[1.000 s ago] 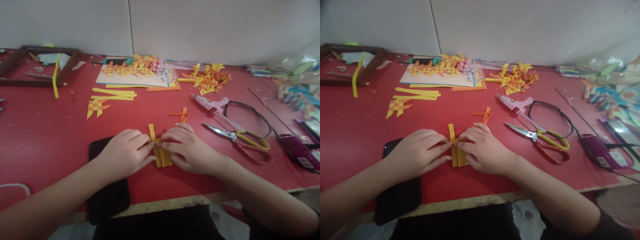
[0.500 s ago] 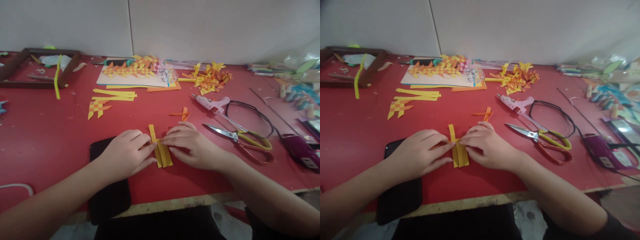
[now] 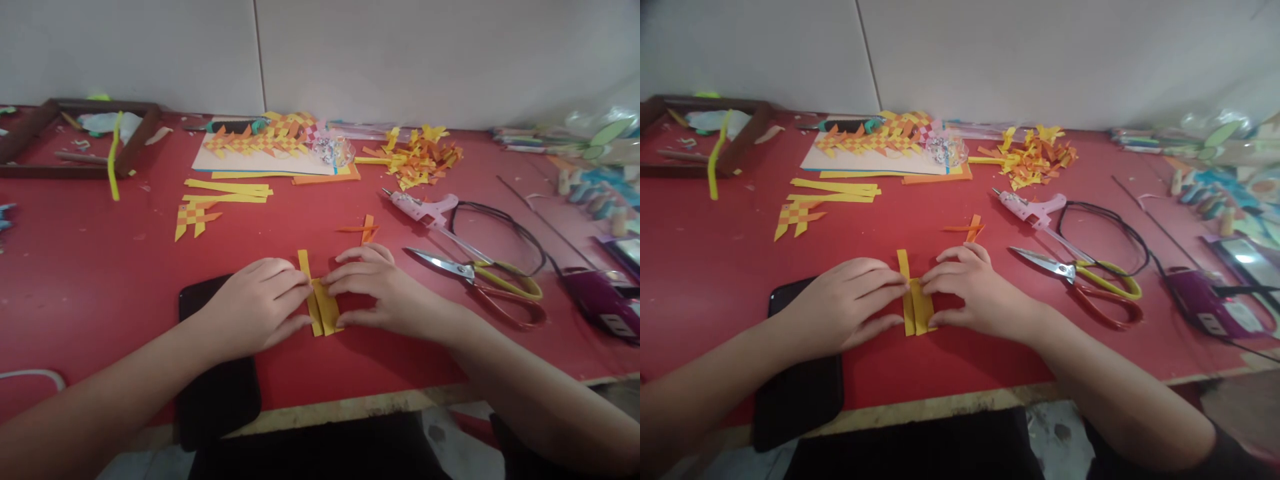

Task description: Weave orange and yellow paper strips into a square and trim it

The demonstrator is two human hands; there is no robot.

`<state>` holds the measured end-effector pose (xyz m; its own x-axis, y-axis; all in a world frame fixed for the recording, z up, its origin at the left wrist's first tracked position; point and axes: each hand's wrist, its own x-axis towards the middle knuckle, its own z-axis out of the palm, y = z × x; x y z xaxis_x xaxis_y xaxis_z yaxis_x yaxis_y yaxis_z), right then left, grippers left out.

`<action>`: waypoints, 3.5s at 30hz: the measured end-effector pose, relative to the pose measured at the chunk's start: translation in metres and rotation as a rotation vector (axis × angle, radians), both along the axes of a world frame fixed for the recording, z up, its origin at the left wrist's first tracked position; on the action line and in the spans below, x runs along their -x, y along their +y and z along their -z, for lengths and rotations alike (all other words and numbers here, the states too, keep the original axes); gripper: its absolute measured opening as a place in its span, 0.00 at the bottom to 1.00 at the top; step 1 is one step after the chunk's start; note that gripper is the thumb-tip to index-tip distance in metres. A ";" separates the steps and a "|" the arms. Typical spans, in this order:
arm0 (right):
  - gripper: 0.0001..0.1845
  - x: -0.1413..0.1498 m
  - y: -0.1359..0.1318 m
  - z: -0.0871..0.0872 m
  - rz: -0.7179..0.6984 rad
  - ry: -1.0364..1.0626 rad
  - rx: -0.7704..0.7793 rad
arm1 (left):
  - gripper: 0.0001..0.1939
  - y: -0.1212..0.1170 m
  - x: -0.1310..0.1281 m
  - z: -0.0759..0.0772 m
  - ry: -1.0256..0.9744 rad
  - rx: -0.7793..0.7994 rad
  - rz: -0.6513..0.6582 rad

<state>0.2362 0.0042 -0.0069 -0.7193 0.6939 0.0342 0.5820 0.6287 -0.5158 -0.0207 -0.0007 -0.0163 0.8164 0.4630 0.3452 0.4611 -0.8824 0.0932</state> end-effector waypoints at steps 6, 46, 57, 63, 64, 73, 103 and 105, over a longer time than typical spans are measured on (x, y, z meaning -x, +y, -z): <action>0.06 0.002 0.002 0.004 0.033 0.064 0.008 | 0.19 0.002 0.000 0.001 0.002 0.033 0.036; 0.08 0.011 -0.004 0.012 0.145 0.214 -0.288 | 0.25 -0.002 -0.001 0.004 0.025 0.062 0.097; 0.20 0.007 -0.005 0.012 0.025 0.127 -0.321 | 0.24 -0.004 0.001 0.005 -0.021 0.024 0.087; 0.24 0.007 -0.005 0.012 0.027 0.123 -0.279 | 0.24 -0.004 0.001 0.006 -0.007 0.028 0.097; 0.23 0.007 -0.005 0.011 0.033 0.137 -0.292 | 0.24 -0.004 0.001 0.005 0.000 0.032 0.096; 0.13 0.008 -0.002 0.009 0.102 0.231 -0.378 | 0.24 -0.003 0.000 0.004 -0.002 0.054 0.106; 0.12 0.010 -0.006 0.012 0.069 0.195 -0.395 | 0.33 -0.003 0.001 0.006 0.062 0.164 0.067; 0.12 0.010 -0.006 0.011 0.066 0.190 -0.394 | 0.34 -0.003 0.000 0.006 0.059 0.165 0.067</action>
<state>0.2263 -0.0019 -0.0180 -0.6292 0.6458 0.4325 0.5456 0.7633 -0.3460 -0.0208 -0.0032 -0.0226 0.8640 0.4529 0.2201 0.4103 -0.8865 0.2138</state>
